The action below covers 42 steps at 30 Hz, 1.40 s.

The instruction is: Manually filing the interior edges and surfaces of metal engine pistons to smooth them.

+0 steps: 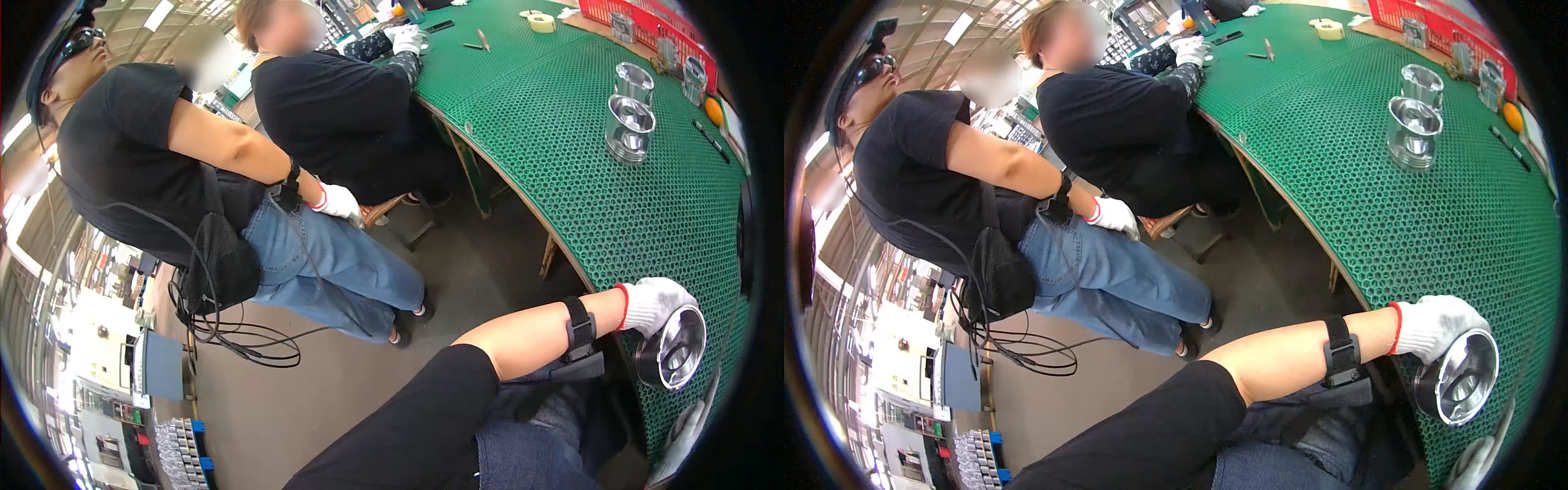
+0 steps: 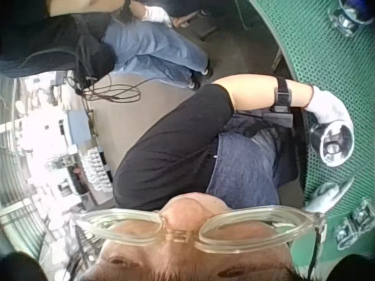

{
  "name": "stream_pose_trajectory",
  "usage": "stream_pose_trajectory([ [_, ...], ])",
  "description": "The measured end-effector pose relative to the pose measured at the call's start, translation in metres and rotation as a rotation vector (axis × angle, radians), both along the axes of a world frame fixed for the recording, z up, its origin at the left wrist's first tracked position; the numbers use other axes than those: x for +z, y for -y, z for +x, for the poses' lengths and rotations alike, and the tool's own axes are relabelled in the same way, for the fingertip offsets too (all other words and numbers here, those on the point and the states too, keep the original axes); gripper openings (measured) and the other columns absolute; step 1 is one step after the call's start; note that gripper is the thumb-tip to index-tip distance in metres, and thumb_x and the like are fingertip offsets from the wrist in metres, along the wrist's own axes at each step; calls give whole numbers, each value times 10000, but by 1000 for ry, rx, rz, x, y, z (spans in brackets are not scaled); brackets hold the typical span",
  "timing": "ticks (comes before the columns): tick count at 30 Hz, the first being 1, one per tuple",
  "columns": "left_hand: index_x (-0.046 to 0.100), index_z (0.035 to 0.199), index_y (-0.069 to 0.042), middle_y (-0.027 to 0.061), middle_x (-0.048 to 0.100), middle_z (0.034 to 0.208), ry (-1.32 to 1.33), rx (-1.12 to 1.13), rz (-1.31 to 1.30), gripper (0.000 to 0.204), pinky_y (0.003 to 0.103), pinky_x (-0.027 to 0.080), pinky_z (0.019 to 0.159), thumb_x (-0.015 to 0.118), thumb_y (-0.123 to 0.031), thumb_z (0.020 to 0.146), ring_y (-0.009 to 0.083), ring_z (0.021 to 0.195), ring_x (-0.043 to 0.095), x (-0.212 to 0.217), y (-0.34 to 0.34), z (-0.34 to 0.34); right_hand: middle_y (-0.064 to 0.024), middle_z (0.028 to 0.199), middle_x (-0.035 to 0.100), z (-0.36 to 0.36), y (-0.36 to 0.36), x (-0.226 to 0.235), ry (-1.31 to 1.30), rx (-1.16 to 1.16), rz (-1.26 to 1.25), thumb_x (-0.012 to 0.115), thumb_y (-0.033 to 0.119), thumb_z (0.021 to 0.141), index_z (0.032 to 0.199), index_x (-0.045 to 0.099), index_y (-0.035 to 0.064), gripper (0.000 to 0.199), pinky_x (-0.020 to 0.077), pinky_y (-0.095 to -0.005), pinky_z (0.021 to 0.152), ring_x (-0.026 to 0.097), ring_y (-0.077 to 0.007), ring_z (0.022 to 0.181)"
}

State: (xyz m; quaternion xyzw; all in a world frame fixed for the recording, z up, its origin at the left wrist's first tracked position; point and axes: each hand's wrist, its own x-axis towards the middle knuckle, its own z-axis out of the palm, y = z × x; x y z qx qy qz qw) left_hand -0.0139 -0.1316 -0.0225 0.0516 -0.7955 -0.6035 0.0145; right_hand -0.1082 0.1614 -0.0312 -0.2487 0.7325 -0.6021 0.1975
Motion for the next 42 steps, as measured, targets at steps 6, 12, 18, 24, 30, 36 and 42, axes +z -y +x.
stream_pose_trajectory([
  [6,704,1062,-190,66,711,980,-207,32,-404,313,344,551,770,723,-145,752,235,909,685,-2,-2,2,101,639,282,-6,-14,-30,91,-209,-131,439,254,1035,1535,231,104,562,147,-174,391,217,15,473],
  [12,691,1054,-188,64,704,966,-158,-6,-398,376,356,548,766,776,-163,689,258,911,679,-4,1,0,97,631,271,-12,-12,-35,-47,-77,-192,433,236,1035,1540,196,78,579,147,-177,394,220,16,475],
  [18,691,1066,-185,55,715,992,-217,7,-434,450,347,558,757,820,-172,635,261,915,689,-12,0,-5,93,613,272,-15,-16,-45,-96,-92,-178,434,246,1035,1542,182,74,591,145,-184,395,217,10,464],
  [24,689,1043,-153,86,709,981,-201,18,-422,416,353,551,765,801,-185,644,269,911,685,3,0,5,90,609,303,-10,-10,-29,-142,-46,-159,459,337,1020,1538,179,51,655,151,-193,391,233,1,464],
  [30,609,1237,-37,151,671,1106,-382,-86,-111,498,359,491,943,682,-203,774,239,1024,625,20,5,28,-50,1076,503,22,1,12,-108,60,-109,513,437,968,1502,260,-5,738,342,-204,495,390,-30,578],
  [36,617,1206,-9,109,675,1131,-126,-200,60,488,333,507,938,722,-206,773,191,1024,640,15,11,9,-147,768,657,55,-59,28,-516,148,385,601,311,873,1351,540,78,535,517,-365,644,646,-301,645],
  [42,583,1236,-29,101,660,1157,-3,-163,150,557,316,512,931,768,-206,741,187,1024,641,23,11,12,-63,530,522,68,-25,61,-761,369,593,592,300,894,1403,494,245,521,405,-354,404,533,-231,416],
])
